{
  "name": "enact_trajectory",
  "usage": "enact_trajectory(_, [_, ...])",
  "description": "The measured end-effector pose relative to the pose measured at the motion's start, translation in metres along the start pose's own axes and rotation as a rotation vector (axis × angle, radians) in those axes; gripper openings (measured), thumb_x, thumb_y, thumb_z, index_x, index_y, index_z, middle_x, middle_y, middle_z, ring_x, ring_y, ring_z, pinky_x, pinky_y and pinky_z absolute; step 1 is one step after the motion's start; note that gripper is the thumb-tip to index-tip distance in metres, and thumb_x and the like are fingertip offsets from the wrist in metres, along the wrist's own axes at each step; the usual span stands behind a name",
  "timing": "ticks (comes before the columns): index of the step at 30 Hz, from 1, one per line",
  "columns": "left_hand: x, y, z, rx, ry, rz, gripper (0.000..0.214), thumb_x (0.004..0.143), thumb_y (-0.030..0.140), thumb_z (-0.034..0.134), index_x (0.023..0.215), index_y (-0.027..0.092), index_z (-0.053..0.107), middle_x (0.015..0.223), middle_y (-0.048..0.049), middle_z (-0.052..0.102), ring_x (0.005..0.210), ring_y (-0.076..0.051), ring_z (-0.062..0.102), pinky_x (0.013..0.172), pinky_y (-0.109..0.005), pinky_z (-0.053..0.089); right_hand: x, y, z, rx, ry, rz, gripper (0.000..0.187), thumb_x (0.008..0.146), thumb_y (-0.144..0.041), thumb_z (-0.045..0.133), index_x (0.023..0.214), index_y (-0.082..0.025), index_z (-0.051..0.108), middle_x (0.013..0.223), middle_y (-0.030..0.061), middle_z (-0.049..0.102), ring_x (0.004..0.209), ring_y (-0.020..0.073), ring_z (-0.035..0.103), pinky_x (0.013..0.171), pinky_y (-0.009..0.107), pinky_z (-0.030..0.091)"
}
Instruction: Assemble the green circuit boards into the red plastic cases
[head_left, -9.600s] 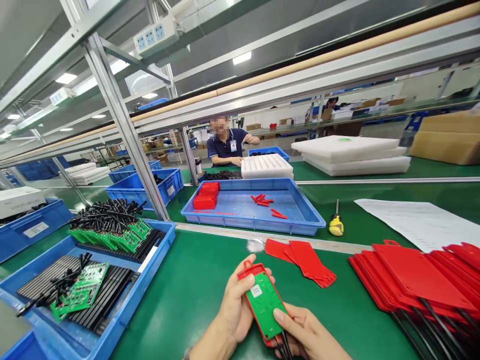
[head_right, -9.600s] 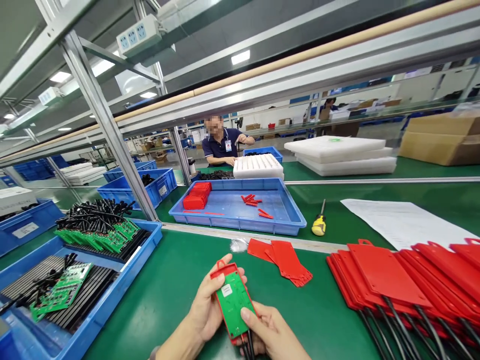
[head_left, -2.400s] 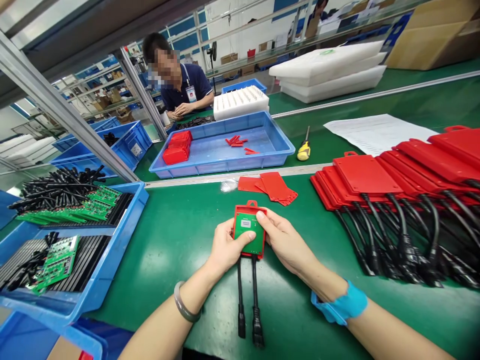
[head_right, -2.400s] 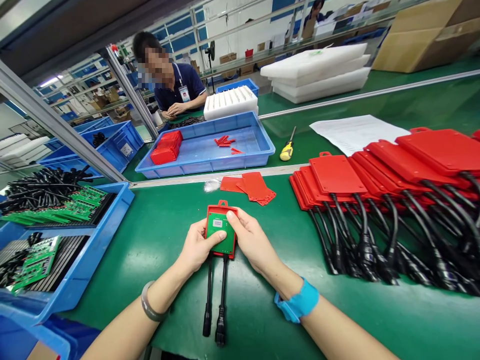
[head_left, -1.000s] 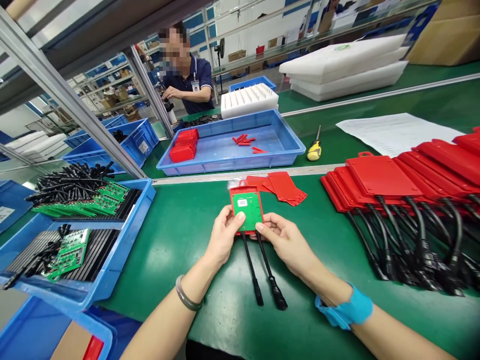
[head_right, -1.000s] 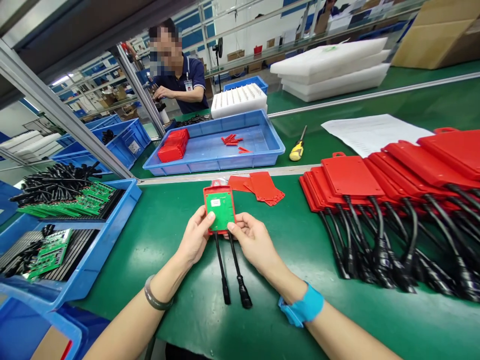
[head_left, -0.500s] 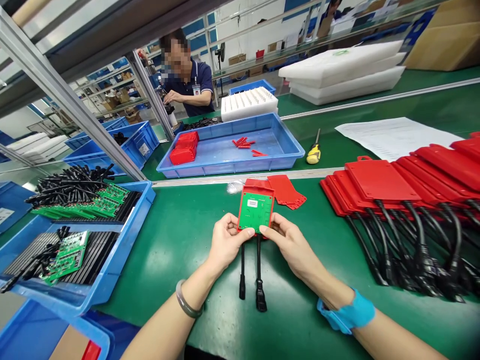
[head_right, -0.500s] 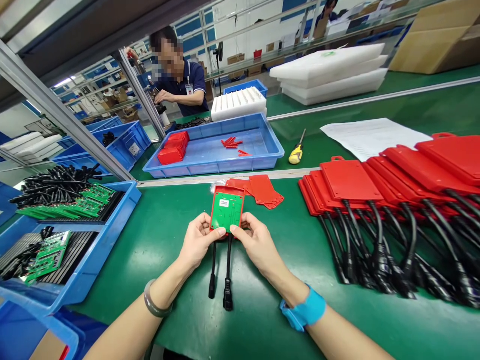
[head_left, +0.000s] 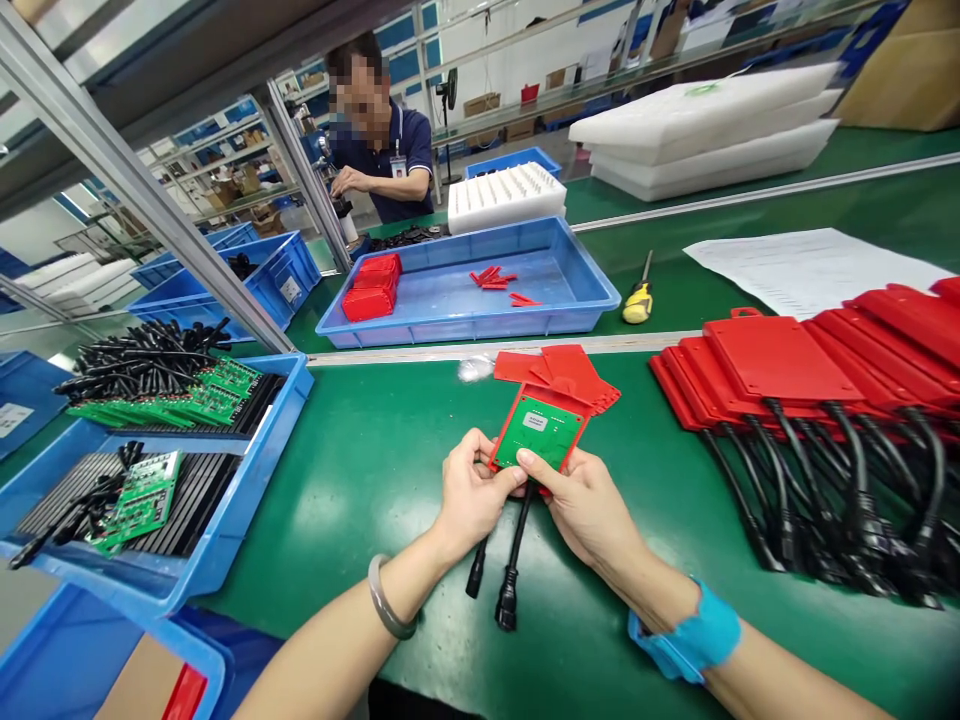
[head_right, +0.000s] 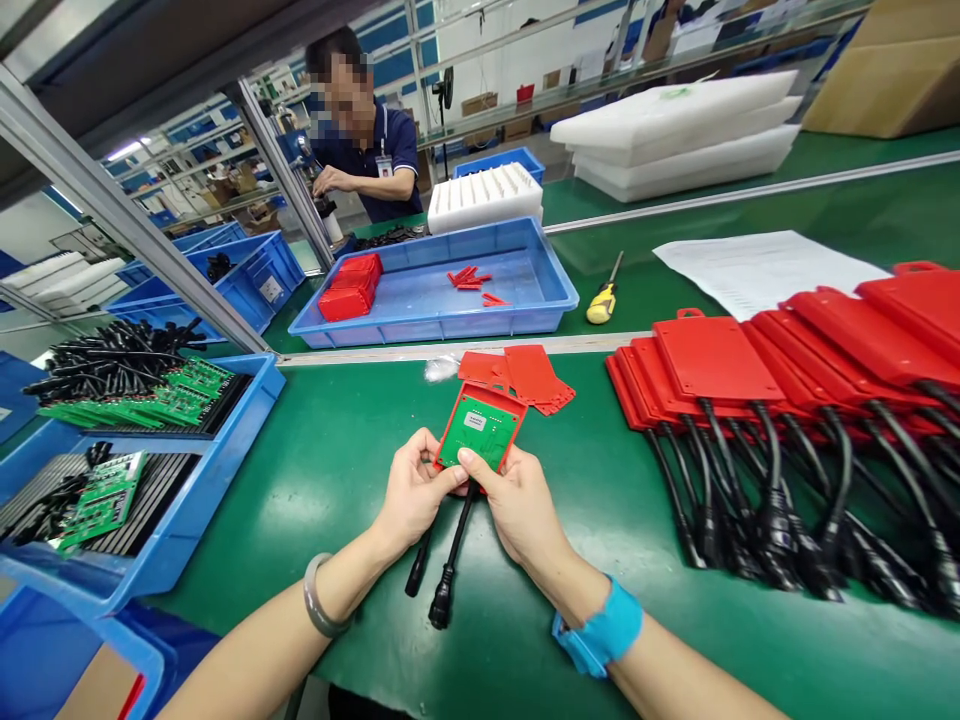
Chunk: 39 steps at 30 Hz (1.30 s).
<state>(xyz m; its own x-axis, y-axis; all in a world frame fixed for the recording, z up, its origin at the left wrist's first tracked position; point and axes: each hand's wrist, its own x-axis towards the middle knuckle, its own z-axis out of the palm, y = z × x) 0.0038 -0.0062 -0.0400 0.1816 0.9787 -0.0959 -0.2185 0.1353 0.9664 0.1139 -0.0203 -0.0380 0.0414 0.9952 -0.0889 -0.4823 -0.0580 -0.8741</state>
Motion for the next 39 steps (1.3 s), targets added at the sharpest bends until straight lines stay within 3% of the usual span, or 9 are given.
enact_trajectory(4, [0.000,0.004,0.002,-0.019,0.000,0.007,0.043,0.059,0.034,0.079,0.069,0.017,0.041,0.062,0.0051,0.058,0.052,-0.007,0.056,0.053,-0.022,0.051,0.001,-0.004,-0.002,0.003,-0.016,0.002,0.026,0.068,-0.035,0.077,0.088,-0.020,0.069,0.089,0.0039,0.072,0.084,0.0231,0.064,0.077,0.034,0.050])
enact_trajectory(11, [0.003,0.019,-0.008,-0.057,-0.093,-0.072,0.045,0.055,0.028,0.082,0.067,0.017,0.041,0.059,0.0065,0.057,0.051,-0.007,0.056,0.055,-0.023,0.053,0.009,-0.017,-0.010,0.046,-0.255,0.145,0.025,0.073,-0.034,0.073,0.092,-0.018,0.068,0.091,0.0047,0.071,0.085,0.0214,0.064,0.078,0.034,0.049])
enact_trajectory(21, [-0.003,0.011,0.000,-0.041,-0.012,-0.006,0.045,0.054,0.032,0.082,0.064,0.018,0.040,0.055,0.0056,0.057,0.049,-0.008,0.055,0.053,-0.022,0.047,-0.002,-0.003,-0.003,-0.098,-0.056,-0.024,0.025,0.070,-0.040,0.075,0.083,-0.020,0.068,0.091,0.0052,0.071,0.082,0.0237,0.063,0.076,0.035,0.050])
enact_trajectory(28, [0.001,0.020,-0.004,-0.058,-0.041,-0.081,0.041,0.059,0.032,0.080,0.072,0.017,0.044,0.065,0.0031,0.060,0.056,-0.010,0.060,0.059,-0.027,0.053,0.012,-0.023,-0.010,-0.244,-0.210,-0.013,0.040,0.074,-0.049,0.068,0.099,-0.019,0.067,0.098,0.0054,0.071,0.090,0.0234,0.063,0.087,0.038,0.047])
enact_trajectory(34, [-0.003,0.027,-0.008,-0.027,-0.176,-0.103,0.046,0.056,0.021,0.082,0.089,0.017,0.051,0.087,-0.0010,0.063,0.071,-0.011,0.062,0.069,-0.024,0.050,0.011,-0.032,-0.010,-0.290,-0.158,-0.010,0.039,0.070,-0.050,0.071,0.092,-0.018,0.070,0.093,0.0059,0.072,0.087,0.0262,0.065,0.084,0.040,0.049])
enact_trajectory(39, [-0.006,0.025,-0.004,0.109,-0.187,-0.123,0.044,0.056,0.023,0.081,0.091,0.015,0.056,0.070,0.0005,0.061,0.059,-0.010,0.056,0.059,-0.023,0.046,0.007,-0.030,-0.009,-0.235,-0.162,0.032,0.032,0.071,-0.047,0.071,0.085,-0.019,0.069,0.086,0.0048,0.072,0.078,0.0230,0.065,0.077,0.036,0.051])
